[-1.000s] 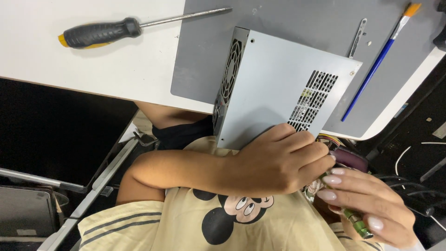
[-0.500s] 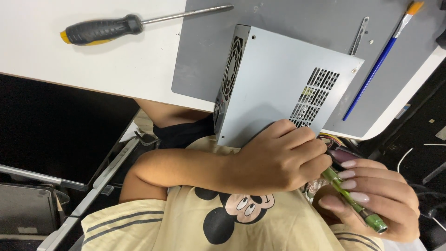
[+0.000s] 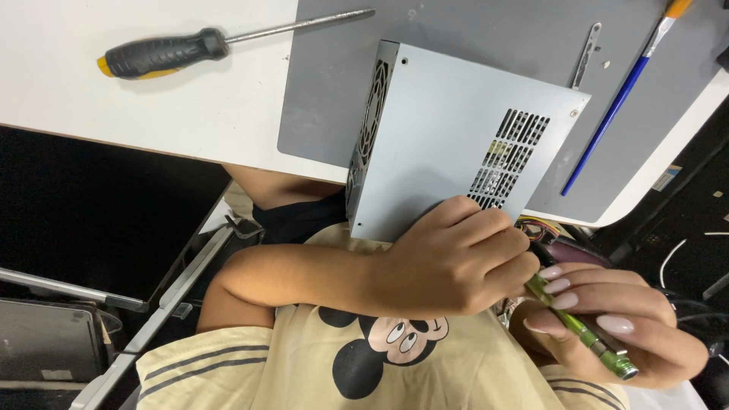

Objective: Cleaning dust from a power supply unit using a brush and performing maintenance with a screwdriver and probe.

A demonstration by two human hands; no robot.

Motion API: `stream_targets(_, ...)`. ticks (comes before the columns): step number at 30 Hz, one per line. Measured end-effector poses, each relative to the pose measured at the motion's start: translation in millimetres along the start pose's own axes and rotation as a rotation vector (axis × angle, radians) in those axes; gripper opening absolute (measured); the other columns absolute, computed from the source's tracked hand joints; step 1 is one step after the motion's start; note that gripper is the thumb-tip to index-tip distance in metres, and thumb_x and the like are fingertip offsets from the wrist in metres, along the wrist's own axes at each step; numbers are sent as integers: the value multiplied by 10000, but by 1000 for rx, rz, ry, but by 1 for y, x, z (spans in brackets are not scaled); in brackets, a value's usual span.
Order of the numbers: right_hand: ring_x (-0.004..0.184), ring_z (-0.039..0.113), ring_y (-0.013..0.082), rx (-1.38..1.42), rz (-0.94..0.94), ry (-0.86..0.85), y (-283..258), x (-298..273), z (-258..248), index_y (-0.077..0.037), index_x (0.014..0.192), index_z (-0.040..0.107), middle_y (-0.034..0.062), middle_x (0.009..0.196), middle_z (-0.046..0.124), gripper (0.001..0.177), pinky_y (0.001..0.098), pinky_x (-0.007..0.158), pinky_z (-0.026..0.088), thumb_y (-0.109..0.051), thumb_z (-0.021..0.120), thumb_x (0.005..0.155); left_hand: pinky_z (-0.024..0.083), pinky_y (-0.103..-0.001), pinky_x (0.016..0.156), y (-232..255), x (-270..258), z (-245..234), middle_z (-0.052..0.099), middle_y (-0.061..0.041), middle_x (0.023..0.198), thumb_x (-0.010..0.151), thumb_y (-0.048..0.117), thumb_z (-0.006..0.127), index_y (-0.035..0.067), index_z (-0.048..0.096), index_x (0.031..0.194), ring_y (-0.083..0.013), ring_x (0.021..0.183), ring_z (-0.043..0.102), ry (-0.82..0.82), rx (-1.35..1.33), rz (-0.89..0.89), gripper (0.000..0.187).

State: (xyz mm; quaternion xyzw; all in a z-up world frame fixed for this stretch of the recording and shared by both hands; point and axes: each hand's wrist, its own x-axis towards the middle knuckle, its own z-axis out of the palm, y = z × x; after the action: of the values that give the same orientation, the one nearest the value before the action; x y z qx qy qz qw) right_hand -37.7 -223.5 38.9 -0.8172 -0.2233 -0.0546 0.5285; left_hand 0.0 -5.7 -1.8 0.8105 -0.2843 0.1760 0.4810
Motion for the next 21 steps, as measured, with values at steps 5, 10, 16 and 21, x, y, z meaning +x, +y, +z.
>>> stream_targets(5,935,826,384,110,56,-218,-3,-12,-33,-100,1191,391,249,990,728,547,466,948,773,13,760,803,441,-364,822,-1,0,-6,631,-37,1020,1101,159,649,75,662,1109,-230,997,613,-119,-79,-22,85)
stream_targets(10,973,744,268,-48,130,-158,-15,1,-18,-112,1084,551,110,1027,694,331,437,1027,751,-133,789,855,400,-369,820,-2,2,-7,612,-68,984,1131,69,557,51,611,928,-244,967,581,-128,-143,-26,210)
stream_targets(16,1080,800,360,-147,162,-256,-24,4,-26,-118,1396,451,159,1105,732,579,440,1047,740,-51,783,926,459,-386,853,-2,0,-4,642,-60,1092,1087,289,727,66,633,1123,-248,1051,631,-160,-80,-40,245)
stream_targets(21,1024,740,315,1,-31,-196,10,-3,-24,-87,1319,448,184,1101,679,727,518,1038,742,-245,908,780,445,-388,848,-1,1,-5,657,-90,1022,1089,-28,596,32,682,1010,-269,1024,604,-159,-130,-44,131)
